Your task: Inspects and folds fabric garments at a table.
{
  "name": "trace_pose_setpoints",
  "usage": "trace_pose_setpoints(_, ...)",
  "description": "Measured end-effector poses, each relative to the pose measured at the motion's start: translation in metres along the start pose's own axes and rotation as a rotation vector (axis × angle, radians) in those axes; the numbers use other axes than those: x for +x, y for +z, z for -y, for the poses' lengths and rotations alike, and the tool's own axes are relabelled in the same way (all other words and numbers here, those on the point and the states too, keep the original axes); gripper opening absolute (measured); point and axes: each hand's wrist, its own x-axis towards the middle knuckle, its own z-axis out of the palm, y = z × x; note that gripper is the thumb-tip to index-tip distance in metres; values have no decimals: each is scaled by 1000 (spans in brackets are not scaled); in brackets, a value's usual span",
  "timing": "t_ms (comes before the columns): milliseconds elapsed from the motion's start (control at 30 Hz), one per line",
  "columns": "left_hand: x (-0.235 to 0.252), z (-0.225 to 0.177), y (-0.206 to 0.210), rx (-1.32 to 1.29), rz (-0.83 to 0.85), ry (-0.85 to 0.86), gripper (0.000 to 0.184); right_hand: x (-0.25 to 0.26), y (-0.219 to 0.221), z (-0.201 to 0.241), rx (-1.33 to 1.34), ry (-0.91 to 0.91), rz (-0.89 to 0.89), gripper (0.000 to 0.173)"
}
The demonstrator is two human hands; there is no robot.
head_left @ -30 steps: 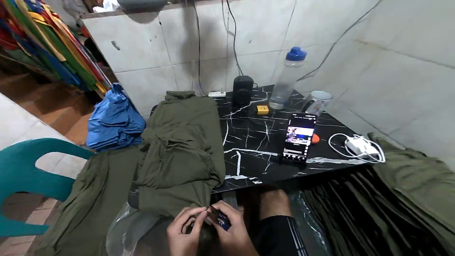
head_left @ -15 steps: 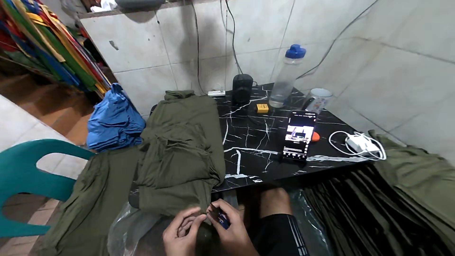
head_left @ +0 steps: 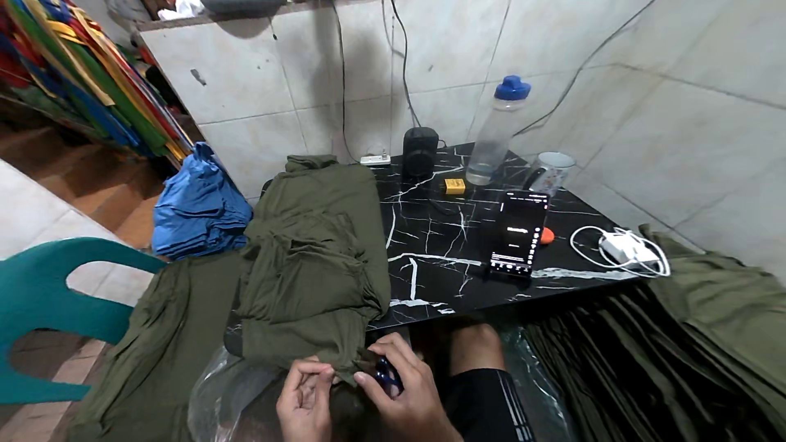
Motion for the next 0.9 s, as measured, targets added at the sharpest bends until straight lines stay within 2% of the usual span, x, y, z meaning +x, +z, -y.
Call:
trace_pose_setpoints(167,-1,0,7,-70,-41,-91,12,1,-8,4,-144,-78,41,37)
trace_pose_setpoints(400,-7,6,10,-93,42,-24,2,-2,-2,12,-263,-95,5,36)
trace_pose_setpoints(700,-11,8,13,-98,39,-16,6,-4,6,18,-378,-145,-65,33)
trace_pose_setpoints(833,-11,1,14,-140,-27,-136,11,-3,3,19,-235,-3,-133,35)
trace_pose_setpoints(900,-11,1,13,-120,-11,-140,10,-3,4,15,-120,9,-101,42)
